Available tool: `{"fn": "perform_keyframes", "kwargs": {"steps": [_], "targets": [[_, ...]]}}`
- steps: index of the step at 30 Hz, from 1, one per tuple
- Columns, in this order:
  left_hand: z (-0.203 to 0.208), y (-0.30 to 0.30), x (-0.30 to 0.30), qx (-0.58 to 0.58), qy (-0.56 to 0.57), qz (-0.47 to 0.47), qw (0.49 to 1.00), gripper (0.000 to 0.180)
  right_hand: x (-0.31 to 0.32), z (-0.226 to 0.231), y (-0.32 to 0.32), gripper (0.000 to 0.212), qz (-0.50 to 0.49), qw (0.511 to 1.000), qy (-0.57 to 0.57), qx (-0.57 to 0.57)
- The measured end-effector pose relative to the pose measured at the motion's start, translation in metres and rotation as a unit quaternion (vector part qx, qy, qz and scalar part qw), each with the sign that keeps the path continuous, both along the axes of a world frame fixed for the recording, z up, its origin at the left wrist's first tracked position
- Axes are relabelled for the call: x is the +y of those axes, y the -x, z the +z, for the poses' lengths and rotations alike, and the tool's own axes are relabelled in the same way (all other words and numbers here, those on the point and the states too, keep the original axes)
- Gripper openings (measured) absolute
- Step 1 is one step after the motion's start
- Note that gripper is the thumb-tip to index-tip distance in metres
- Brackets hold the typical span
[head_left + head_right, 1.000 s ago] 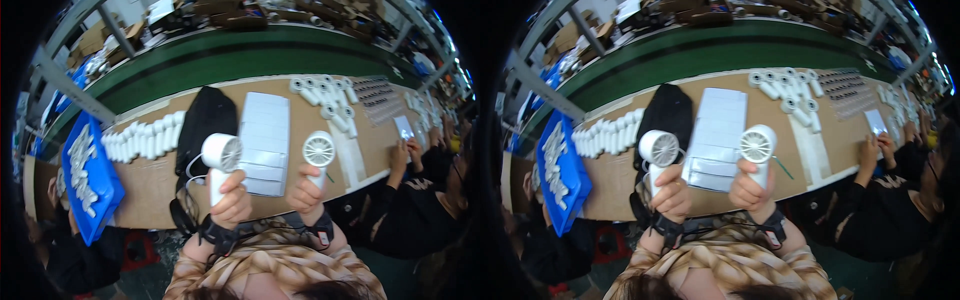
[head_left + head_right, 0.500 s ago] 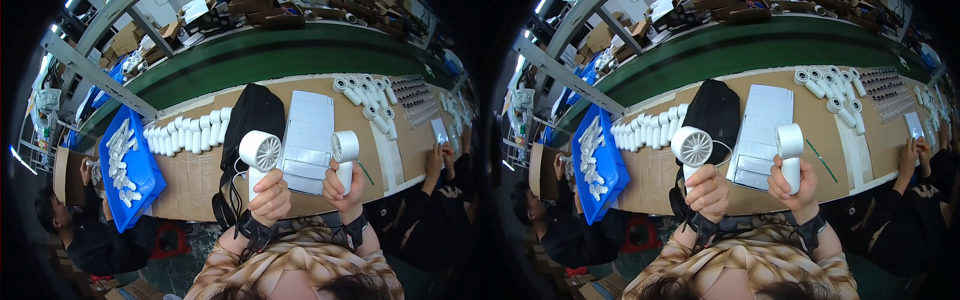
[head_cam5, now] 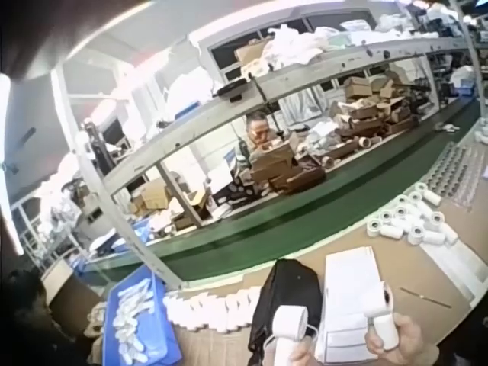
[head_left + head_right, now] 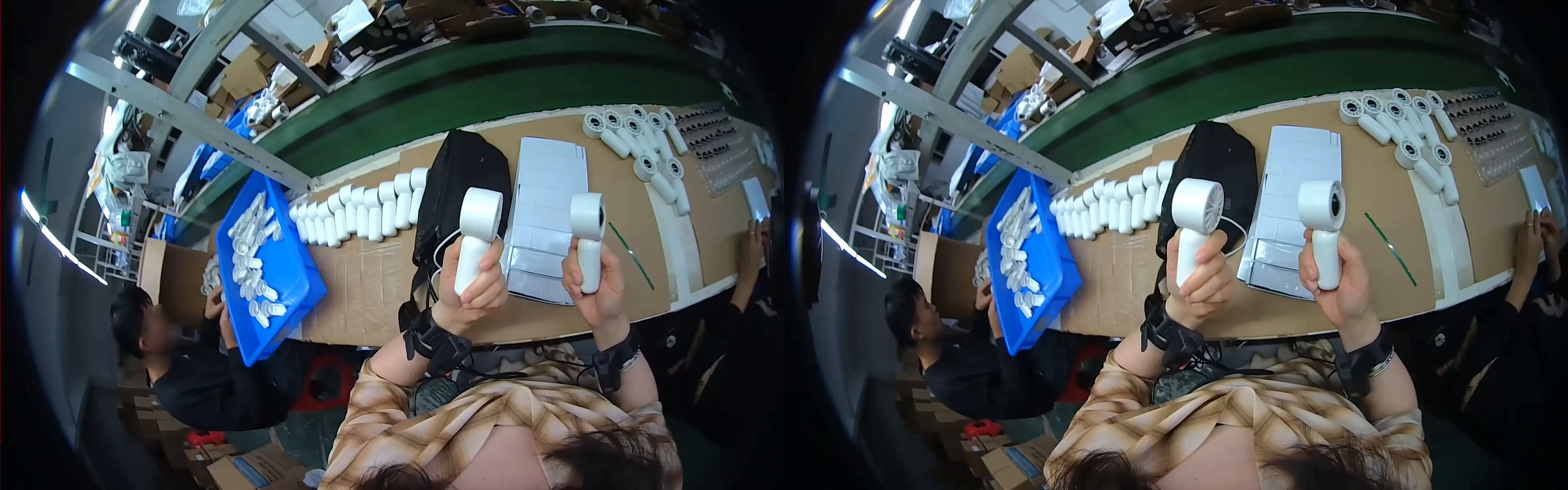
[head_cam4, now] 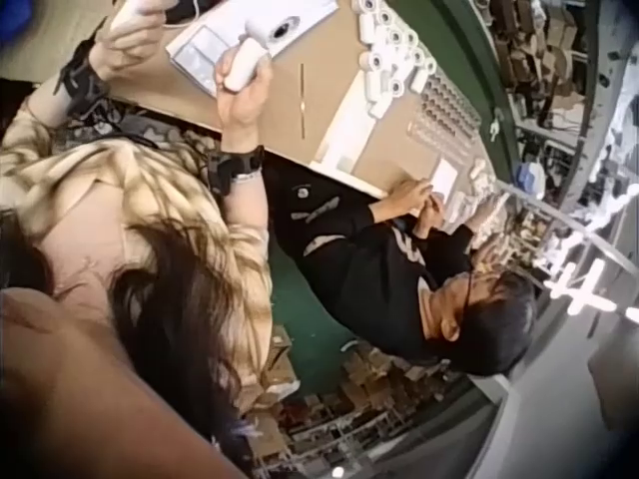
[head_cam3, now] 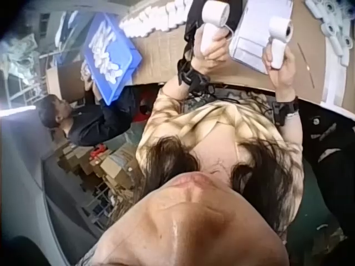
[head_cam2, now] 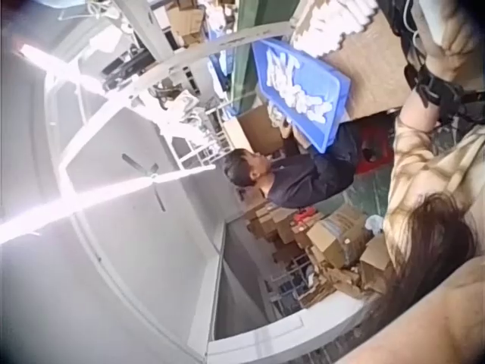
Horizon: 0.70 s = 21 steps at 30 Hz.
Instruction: Assembling a portable handheld fan by connecting internal components and attaching the casing.
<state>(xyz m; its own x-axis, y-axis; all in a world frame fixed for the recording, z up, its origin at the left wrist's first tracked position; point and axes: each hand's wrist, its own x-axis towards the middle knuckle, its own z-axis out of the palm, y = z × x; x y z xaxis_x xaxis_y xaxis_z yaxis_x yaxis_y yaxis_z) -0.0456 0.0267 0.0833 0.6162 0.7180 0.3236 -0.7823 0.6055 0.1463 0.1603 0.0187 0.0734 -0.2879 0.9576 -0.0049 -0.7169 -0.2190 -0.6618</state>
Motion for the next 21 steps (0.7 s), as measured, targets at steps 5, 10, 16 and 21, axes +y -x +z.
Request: {"fn": "perform_keyframes", "kwargs": {"steps": [5,10,16,21], "targets": [[-0.007,0.001,-0.002,0.159,-0.032,0.045,0.986,0.04,0.002,-0.006,0.002,0.039,-0.022,0.999,-0.019,-0.033],[-0.007,-0.004,-0.003,0.301,-0.07,0.11,0.945,0.042,0.003,-0.004,0.001,0.04,0.007,0.995,-0.025,-0.094],[0.003,-0.014,-0.013,0.587,-0.154,0.277,0.745,0.034,-0.002,-0.009,0.0,0.041,-0.042,0.977,-0.074,-0.195],[0.014,-0.019,-0.026,0.558,-0.172,0.306,0.752,0.029,-0.008,0.0,-0.003,0.039,-0.051,0.968,-0.095,-0.229]]}}
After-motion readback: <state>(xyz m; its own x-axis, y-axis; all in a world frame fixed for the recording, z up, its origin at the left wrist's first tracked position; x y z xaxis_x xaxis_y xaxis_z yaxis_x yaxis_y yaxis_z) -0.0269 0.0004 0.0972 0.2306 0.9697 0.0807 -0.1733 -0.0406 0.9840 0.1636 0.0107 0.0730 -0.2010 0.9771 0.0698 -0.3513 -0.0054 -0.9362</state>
